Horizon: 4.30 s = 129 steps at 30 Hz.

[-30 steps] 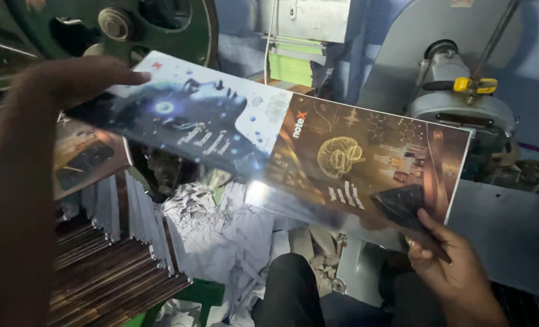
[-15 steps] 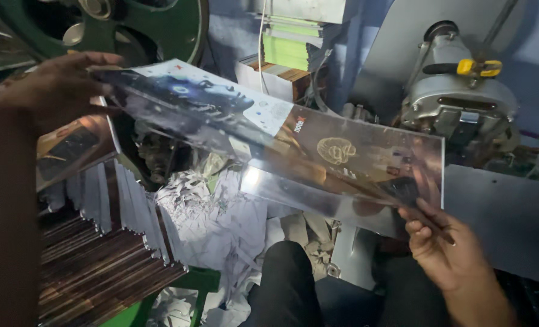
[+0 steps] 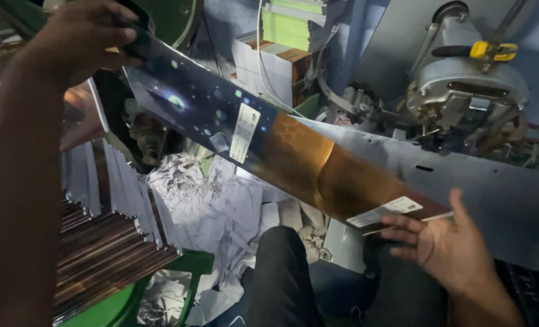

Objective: The person places a book cover onto a binding machine, aligns it, and operates the machine to stitch the spine. The person then removes the bound book, flips it to inspect the cover, and repeats the process with another book.

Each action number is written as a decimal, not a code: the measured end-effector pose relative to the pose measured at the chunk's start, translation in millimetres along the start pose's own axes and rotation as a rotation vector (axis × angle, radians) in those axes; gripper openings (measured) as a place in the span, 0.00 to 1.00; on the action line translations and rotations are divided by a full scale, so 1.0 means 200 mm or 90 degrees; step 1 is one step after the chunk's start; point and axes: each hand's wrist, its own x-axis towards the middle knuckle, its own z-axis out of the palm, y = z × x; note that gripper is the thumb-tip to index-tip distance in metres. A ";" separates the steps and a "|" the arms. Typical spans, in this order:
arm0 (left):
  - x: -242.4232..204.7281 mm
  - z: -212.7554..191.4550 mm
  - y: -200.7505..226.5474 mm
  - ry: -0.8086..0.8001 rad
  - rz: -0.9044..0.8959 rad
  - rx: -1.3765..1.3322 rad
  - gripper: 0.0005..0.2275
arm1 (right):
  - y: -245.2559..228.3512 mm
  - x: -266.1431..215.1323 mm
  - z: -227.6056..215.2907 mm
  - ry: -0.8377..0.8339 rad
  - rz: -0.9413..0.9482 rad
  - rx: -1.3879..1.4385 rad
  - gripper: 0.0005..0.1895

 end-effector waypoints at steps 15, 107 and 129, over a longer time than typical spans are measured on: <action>0.10 -0.08 -0.06 -0.005 0.053 -0.055 0.06 | 0.04 0.00 0.25 0.170 -0.134 -0.082 0.32; 0.88 0.61 -1.97 0.139 -0.063 0.048 0.10 | -0.10 0.67 -0.09 0.518 -0.323 -0.865 0.28; 0.62 0.87 -1.47 -0.022 -0.166 -0.077 0.13 | -0.18 0.48 -0.22 0.586 -0.357 -0.893 0.27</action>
